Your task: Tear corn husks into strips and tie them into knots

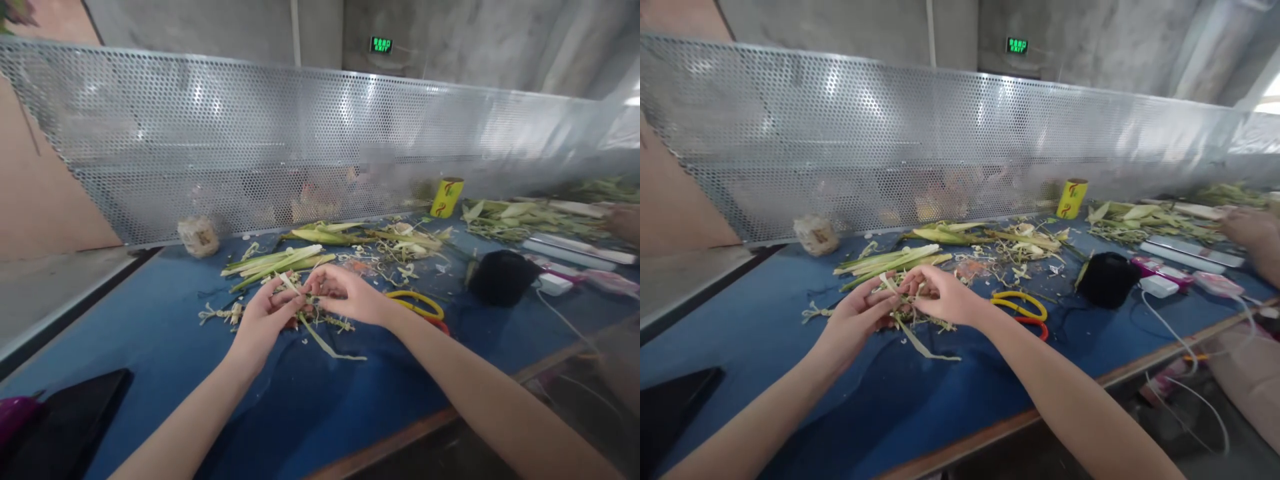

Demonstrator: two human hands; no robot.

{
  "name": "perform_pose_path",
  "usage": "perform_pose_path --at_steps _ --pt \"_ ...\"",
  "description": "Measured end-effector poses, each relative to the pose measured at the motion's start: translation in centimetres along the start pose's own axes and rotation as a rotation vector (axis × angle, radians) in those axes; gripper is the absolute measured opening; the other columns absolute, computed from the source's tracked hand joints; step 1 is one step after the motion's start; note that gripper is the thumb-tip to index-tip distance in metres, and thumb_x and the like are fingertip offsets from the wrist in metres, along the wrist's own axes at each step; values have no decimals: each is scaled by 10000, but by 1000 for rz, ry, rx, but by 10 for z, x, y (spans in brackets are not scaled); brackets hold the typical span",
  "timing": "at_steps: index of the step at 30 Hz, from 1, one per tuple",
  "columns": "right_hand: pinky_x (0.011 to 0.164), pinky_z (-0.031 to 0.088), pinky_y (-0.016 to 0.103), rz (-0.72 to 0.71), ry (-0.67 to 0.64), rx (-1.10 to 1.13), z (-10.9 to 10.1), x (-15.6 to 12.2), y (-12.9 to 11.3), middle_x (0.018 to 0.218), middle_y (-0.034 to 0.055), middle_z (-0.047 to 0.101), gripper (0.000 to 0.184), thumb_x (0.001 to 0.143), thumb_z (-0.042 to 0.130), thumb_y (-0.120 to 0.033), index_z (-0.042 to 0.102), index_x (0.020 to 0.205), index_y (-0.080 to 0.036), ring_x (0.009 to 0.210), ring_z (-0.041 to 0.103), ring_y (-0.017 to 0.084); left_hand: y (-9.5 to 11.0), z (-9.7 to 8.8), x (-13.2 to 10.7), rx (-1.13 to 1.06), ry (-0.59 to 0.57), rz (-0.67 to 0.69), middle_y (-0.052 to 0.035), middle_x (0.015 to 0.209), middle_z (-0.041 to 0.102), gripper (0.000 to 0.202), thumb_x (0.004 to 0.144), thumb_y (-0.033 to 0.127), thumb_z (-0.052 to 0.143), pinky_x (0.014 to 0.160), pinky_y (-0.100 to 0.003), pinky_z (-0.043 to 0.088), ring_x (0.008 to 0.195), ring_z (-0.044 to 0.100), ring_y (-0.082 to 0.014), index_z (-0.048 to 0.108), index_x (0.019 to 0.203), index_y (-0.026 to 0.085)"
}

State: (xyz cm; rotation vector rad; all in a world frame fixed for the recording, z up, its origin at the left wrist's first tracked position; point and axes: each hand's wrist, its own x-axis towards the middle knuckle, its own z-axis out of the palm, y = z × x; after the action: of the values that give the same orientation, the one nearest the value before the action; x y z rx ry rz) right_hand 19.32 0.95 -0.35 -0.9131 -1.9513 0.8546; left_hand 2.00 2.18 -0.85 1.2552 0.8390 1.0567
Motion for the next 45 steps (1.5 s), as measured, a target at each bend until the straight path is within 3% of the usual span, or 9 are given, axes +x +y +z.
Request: perform_pose_path --at_steps 9,15,18,21,27,30,32,39,45 --pt "749 460 312 -81 205 -43 -1 2 -2 834 25 594 133 754 516 -99 550 856 -178 802 577 141 4 3 -5 32 -179 0 -120 1085 621 657 625 174 682 440 -200 370 624 656 -166 363 1200 184" --pt "725 464 294 -81 377 148 -9 5 0 837 18 599 81 738 563 -162 557 816 -182 775 575 125 7 -1 -5 176 -202 32 -72 946 660 671 638 153 576 658 -343 468 523 628 -143 292 1245 182" --pt "642 470 279 -32 410 249 -11 6 -1 785 -2 574 127 721 555 -138 535 838 -184 690 589 113 3 -9 1 455 -27 142 -111 992 632 582 675 184 532 708 -379 462 716 636 -199 329 1219 150" --pt "573 466 271 16 362 284 -7 6 -3 781 2 559 122 722 546 -138 517 832 -183 673 609 127 -3 -15 4 973 203 444 -78 923 601 540 681 176 541 756 -392 441 829 574 -212 345 1183 141" --pt "588 479 268 35 378 296 -2 6 -4 728 -9 557 104 720 549 -133 518 805 -185 634 587 108 -9 0 -15 1124 177 673 23 662 498 293 768 218 485 571 -272 448 566 537 -134 371 1031 156" --pt "554 467 251 28 425 312 -3 6 -4 712 -18 549 105 705 545 -128 516 795 -176 586 573 93 -10 8 -23 1124 -60 608 54 599 478 285 788 223 454 449 -233 404 450 505 -116 336 1041 170" --pt "522 449 236 46 423 327 -3 7 -4 689 -27 539 110 693 535 -121 519 791 -169 551 553 80 -11 10 -24 1142 -200 645 0 697 545 251 772 160 431 542 -263 457 580 580 -143 331 1001 178" --pt "492 432 225 53 437 444 1 9 4 688 -42 523 136 654 541 -112 543 780 -164 487 506 53 -16 6 -17 1027 -154 439 -228 1123 544 264 829 161 347 771 -400 488 1026 585 -255 238 1070 158" --pt "490 448 228 113 391 677 6 8 1 675 -42 530 160 630 574 -106 559 776 -168 491 508 58 -18 9 -20 861 57 714 -265 1377 277 555 859 149 346 893 -420 422 1226 410 -246 -4 1289 157"
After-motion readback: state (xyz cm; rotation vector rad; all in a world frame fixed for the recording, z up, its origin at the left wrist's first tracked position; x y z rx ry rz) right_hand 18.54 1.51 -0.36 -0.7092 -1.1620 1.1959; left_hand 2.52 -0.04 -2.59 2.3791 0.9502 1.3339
